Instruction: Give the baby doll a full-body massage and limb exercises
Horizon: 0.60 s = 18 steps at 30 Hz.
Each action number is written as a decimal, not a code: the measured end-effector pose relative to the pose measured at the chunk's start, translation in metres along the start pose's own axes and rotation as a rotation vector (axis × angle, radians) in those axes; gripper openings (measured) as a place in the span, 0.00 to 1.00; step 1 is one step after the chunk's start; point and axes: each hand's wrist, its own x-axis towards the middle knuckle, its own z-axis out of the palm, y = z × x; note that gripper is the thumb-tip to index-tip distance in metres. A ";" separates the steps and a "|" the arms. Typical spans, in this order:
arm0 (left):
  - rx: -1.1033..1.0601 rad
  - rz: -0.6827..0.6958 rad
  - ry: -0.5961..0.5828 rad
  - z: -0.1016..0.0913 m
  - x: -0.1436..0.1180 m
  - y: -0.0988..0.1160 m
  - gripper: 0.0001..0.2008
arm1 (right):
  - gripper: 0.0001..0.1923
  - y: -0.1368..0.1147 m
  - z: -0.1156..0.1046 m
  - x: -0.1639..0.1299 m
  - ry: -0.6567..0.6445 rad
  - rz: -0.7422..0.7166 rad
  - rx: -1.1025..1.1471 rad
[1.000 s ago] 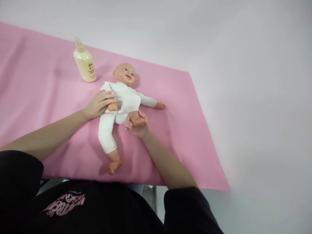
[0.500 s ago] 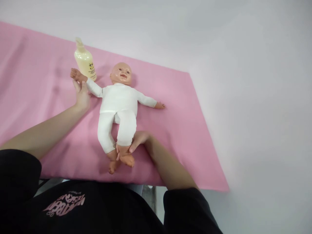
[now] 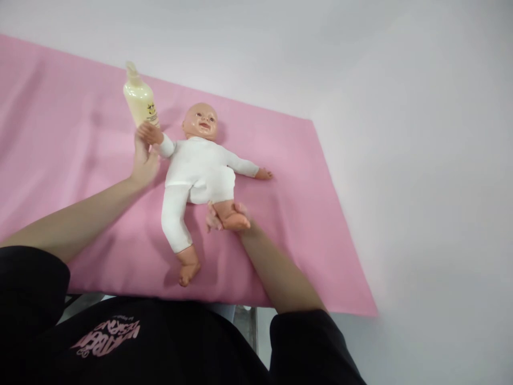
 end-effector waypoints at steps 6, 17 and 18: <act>0.201 0.251 -0.418 0.009 0.002 0.044 0.22 | 0.25 -0.014 0.015 0.007 0.506 -0.216 0.056; 0.097 0.111 -0.179 0.009 0.000 0.033 0.26 | 0.26 -0.007 0.016 0.006 0.218 -0.200 -0.015; 0.053 0.060 -0.107 0.008 0.000 0.028 0.26 | 0.27 -0.005 0.016 0.005 0.163 -0.177 -0.041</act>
